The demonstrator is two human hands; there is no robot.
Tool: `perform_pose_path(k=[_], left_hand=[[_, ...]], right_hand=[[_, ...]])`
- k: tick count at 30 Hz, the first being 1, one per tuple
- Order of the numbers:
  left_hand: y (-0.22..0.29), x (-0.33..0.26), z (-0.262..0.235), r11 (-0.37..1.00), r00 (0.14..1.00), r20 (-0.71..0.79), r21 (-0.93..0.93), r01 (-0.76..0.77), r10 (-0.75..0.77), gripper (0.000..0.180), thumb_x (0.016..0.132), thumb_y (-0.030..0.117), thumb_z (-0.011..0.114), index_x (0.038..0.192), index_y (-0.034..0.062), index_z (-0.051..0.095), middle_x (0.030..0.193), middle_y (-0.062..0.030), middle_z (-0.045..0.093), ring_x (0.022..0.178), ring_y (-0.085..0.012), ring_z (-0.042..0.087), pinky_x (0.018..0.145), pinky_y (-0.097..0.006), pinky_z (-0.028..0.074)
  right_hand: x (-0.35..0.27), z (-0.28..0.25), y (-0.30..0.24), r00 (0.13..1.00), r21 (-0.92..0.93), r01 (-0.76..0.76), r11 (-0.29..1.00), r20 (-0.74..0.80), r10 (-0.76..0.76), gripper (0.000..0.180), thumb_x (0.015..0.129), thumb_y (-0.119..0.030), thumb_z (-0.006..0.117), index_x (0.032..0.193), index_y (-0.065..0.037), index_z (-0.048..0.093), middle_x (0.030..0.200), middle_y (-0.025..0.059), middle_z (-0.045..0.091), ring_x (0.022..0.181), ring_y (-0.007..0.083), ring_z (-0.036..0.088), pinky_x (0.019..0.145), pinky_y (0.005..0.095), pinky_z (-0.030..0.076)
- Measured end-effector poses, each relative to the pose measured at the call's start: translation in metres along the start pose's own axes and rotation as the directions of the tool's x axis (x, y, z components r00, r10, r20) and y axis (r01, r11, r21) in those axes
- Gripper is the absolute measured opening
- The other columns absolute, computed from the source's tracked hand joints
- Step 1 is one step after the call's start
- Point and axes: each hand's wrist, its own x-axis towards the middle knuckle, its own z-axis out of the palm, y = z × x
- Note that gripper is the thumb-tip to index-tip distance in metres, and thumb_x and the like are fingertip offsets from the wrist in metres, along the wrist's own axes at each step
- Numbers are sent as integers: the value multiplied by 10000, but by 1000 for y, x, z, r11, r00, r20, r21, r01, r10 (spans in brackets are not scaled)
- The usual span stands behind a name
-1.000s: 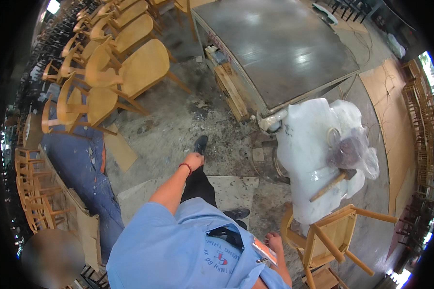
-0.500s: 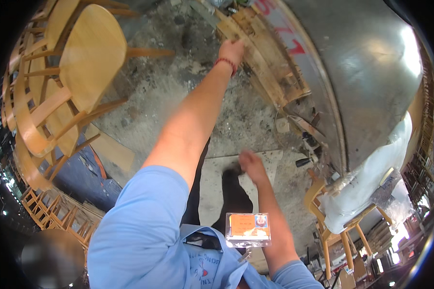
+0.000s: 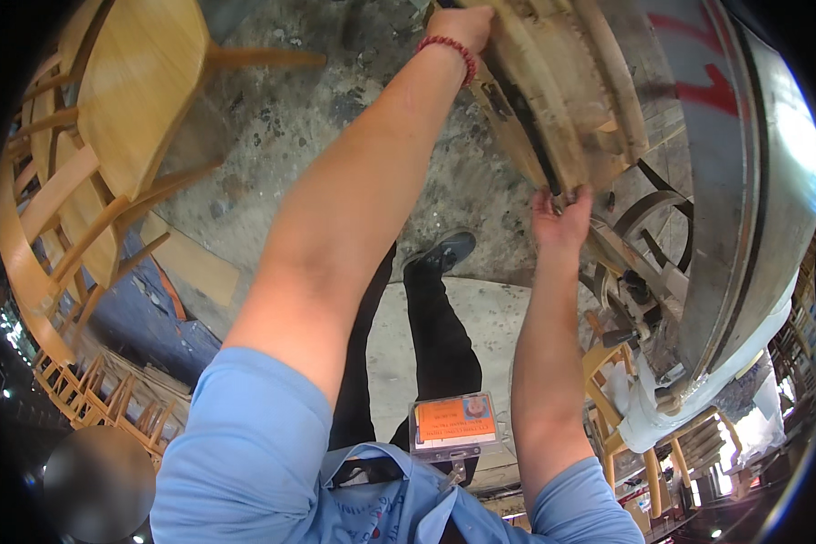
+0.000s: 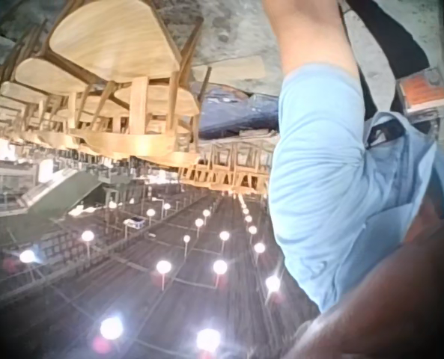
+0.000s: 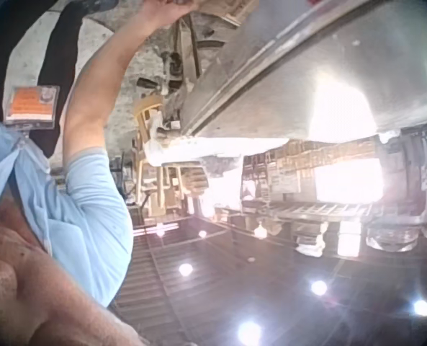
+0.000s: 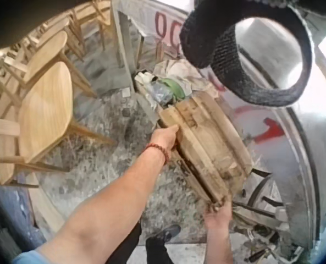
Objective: The person pours liquid from a bottle into a small container, then uses a cloth to wipe a wooden surface. They move a wooden chair, flip it upside down, and use a power sander to smooth the chair legs.
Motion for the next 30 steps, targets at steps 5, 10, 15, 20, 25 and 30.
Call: perform_pose_path(k=[5,10,15,20,25,30], left_hand=[[30,-26,17,869,943,170,-462,-179,285,344,952,369,584,946,27,615,708,-71,622,597,-193,609,565,-318,516],[-10,40,-21,530,562,188,195,-825,805,366,971,416,553,1070,83,666,895,-95,712,758,-302,681,632,-364,528],[-49,-10,37,21,558,659,637,-771,504,275,893,246,630,1098,67,665,1010,-100,685,931,-298,644,795,-421,511],[-62,-20,57,-161,635,575,793,-587,516,331,882,319,612,1133,111,667,1144,-94,648,1127,-296,567,918,-432,454],[-26,-4,69,-177,418,416,847,-501,808,379,909,318,535,1204,102,632,1260,-129,588,1237,-301,482,978,-435,387],[39,53,41,-158,516,693,661,-733,504,548,871,459,620,1327,159,573,1388,-122,541,1316,-282,463,1094,-452,320]], right_hand=[[-12,7,-48,958,232,235,944,108,-265,344,988,-309,467,1165,-23,538,1008,97,591,909,230,613,794,359,560],[-36,42,-71,892,387,285,877,227,-390,318,1007,-215,392,1130,37,540,1039,130,606,929,232,624,795,331,578],[-36,31,-94,875,375,424,824,68,-480,224,986,-130,425,1035,48,553,989,145,635,913,269,648,787,372,590],[-46,44,-95,871,439,392,808,106,-480,254,998,-150,443,1109,53,549,1023,145,627,930,278,648,800,379,605],[-61,52,-94,882,477,403,781,25,-470,322,1020,-197,432,1195,46,549,1078,153,624,932,277,651,802,385,611],[-56,44,-73,895,457,332,826,124,-428,315,1017,-219,462,1176,30,568,1107,146,627,936,254,651,807,379,600]])
